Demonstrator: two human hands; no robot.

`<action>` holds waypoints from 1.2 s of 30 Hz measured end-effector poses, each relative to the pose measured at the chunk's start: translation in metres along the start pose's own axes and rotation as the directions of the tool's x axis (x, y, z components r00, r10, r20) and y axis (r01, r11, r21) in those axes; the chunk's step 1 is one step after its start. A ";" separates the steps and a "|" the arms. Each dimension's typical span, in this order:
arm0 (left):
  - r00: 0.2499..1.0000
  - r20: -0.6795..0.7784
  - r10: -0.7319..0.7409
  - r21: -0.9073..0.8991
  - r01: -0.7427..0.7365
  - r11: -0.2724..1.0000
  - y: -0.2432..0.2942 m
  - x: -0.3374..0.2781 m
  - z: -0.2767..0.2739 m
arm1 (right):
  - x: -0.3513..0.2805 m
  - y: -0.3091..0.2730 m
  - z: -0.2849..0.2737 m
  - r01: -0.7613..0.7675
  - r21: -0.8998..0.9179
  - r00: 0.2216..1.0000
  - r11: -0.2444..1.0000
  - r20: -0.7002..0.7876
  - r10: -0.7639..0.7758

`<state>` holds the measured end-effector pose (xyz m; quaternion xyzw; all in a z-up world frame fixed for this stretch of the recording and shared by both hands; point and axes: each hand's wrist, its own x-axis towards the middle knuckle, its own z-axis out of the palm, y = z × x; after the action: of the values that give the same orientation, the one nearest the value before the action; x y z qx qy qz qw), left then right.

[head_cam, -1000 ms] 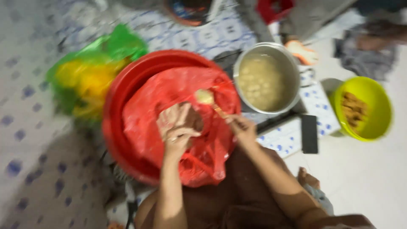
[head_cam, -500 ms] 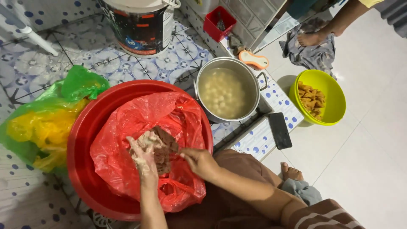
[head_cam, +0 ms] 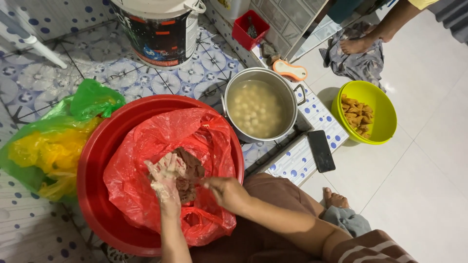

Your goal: A person is manually forming meatballs by squeezing meat paste through their hand and scooping it into a pot of water using a spoon.

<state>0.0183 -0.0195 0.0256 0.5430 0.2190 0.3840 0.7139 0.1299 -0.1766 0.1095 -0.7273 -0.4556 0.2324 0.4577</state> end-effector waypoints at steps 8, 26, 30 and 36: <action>0.999 0.039 0.028 -0.222 -0.019 0.975 -0.004 -0.002 -0.002 | 0.020 0.012 -0.012 -0.064 0.058 0.996 0.996 -0.063 0.067; 0.996 -0.022 -0.088 -0.730 0.044 0.682 0.006 -0.003 -0.025 | 0.018 0.041 -0.016 -0.191 0.253 0.972 0.948 -0.087 0.219; 0.987 -0.012 -0.161 -0.692 0.108 0.714 0.001 -0.001 -0.034 | 0.007 0.049 -0.022 -0.221 0.160 0.975 0.962 0.011 0.222; 0.967 0.167 -0.190 -0.711 0.252 0.656 -0.001 -0.004 -0.036 | -0.001 0.040 -0.020 0.011 -0.097 0.996 0.995 0.085 -0.003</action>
<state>-0.0102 -0.0012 0.0133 0.1989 0.0853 0.3282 0.9195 0.1631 -0.1930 0.0839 -0.7366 -0.4879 0.2390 0.4029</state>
